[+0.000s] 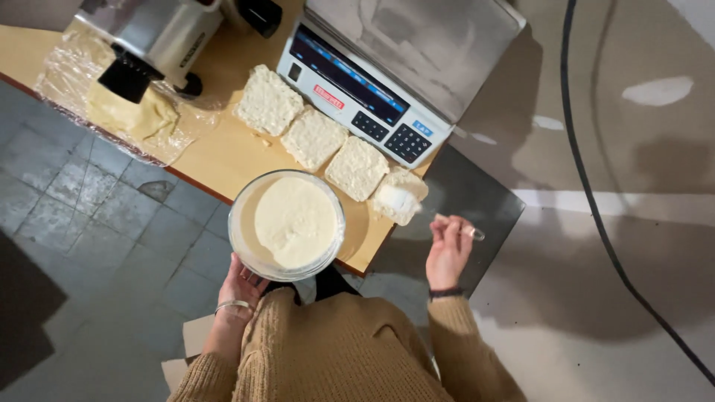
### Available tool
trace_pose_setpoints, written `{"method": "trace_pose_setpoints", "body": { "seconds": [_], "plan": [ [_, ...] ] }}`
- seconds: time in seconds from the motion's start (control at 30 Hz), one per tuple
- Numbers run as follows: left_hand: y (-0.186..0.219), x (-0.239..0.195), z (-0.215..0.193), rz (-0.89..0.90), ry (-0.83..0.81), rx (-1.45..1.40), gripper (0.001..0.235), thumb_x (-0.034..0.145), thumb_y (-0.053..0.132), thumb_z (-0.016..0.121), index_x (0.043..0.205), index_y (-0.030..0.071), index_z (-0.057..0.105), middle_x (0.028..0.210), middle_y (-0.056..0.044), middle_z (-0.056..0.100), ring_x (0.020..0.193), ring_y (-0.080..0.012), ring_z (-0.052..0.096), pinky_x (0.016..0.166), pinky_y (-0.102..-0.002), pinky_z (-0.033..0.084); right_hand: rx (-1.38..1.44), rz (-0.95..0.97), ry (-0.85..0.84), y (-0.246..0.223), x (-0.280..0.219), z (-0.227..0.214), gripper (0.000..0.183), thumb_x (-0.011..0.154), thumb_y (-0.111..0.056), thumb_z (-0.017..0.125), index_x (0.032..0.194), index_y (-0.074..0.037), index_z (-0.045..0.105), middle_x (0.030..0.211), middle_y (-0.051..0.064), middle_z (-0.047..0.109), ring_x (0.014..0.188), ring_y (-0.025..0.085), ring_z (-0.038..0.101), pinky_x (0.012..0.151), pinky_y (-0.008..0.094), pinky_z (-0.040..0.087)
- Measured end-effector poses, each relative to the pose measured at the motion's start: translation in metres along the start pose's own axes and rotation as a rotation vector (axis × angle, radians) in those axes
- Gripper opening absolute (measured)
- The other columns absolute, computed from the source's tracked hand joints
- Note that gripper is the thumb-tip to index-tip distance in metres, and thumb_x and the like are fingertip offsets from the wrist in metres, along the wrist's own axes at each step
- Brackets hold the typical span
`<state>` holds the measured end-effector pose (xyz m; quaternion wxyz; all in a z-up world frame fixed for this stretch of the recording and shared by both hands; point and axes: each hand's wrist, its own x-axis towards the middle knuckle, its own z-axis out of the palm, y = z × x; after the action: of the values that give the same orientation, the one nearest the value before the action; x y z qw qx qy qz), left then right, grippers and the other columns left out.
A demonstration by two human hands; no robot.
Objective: The person spreads a white creamy substance onto slices of bread using a spoon. They then place slices of cheese and salami onto the bread. Finally, the person wraps the assembled sandwiches in plastic wrap using a scale.
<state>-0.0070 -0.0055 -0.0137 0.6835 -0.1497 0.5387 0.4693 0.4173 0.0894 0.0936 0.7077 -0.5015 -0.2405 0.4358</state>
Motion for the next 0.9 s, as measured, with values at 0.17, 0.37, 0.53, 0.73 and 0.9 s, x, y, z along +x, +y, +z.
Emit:
{"method": "trace_pose_setpoints", "body": {
  "seconds": [0.17, 0.37, 0.53, 0.73, 0.9],
  "plan": [
    [0.003, -0.01, 0.007, 0.007, 0.005, 0.005, 0.062, 0.096, 0.06, 0.054, 0.137, 0.013, 0.055, 0.131, -0.003, 0.062, 0.122, -0.0234, 0.057, 0.108, -0.049, 0.044, -0.1, -0.029, 0.006, 0.021, 0.027, -0.008, 0.01, 0.11, -0.012, 0.054, 0.116, -0.005, 0.056, 0.103, 0.01, 0.068, 0.092, 0.018, 0.069, 0.09, 0.036, 0.06],
    [0.0, -0.004, -0.001, 0.017, -0.015, -0.004, 0.063, 0.097, 0.06, 0.053, 0.14, 0.014, 0.054, 0.134, -0.003, 0.06, 0.126, -0.0235, 0.054, 0.109, -0.048, 0.042, -0.125, -0.068, 0.093, 0.023, 0.035, 0.003, 0.009, 0.11, -0.011, 0.053, 0.116, -0.004, 0.054, 0.103, 0.008, 0.067, 0.09, 0.018, 0.07, 0.088, 0.036, 0.061],
    [0.005, -0.014, 0.009, 0.015, 0.032, 0.018, 0.063, 0.098, 0.059, 0.051, 0.141, 0.013, 0.051, 0.137, -0.005, 0.059, 0.129, -0.0246, 0.055, 0.11, -0.048, 0.045, -0.175, -0.061, 0.123, 0.025, 0.042, 0.009, 0.009, 0.11, -0.011, 0.053, 0.113, -0.003, 0.053, 0.102, 0.01, 0.068, 0.092, 0.019, 0.071, 0.088, 0.037, 0.061],
    [0.003, -0.008, 0.001, 0.044, -0.017, 0.019, 0.065, 0.098, 0.058, 0.052, 0.144, 0.012, 0.049, 0.14, -0.006, 0.056, 0.129, -0.0266, 0.053, 0.109, -0.049, 0.043, -0.198, -0.086, 0.179, 0.028, 0.045, 0.005, 0.01, 0.109, -0.013, 0.055, 0.113, -0.004, 0.053, 0.099, 0.009, 0.07, 0.088, 0.017, 0.07, 0.087, 0.035, 0.063],
    [0.006, -0.009, 0.006, 0.036, -0.009, 0.014, 0.065, 0.1, 0.059, 0.05, 0.144, 0.01, 0.05, 0.14, -0.008, 0.058, 0.131, -0.027, 0.054, 0.112, -0.048, 0.042, -0.182, -0.068, 0.251, 0.025, 0.052, -0.019, 0.01, 0.108, -0.011, 0.058, 0.11, -0.003, 0.052, 0.097, 0.009, 0.069, 0.087, 0.017, 0.071, 0.085, 0.036, 0.063]
  ]
}}
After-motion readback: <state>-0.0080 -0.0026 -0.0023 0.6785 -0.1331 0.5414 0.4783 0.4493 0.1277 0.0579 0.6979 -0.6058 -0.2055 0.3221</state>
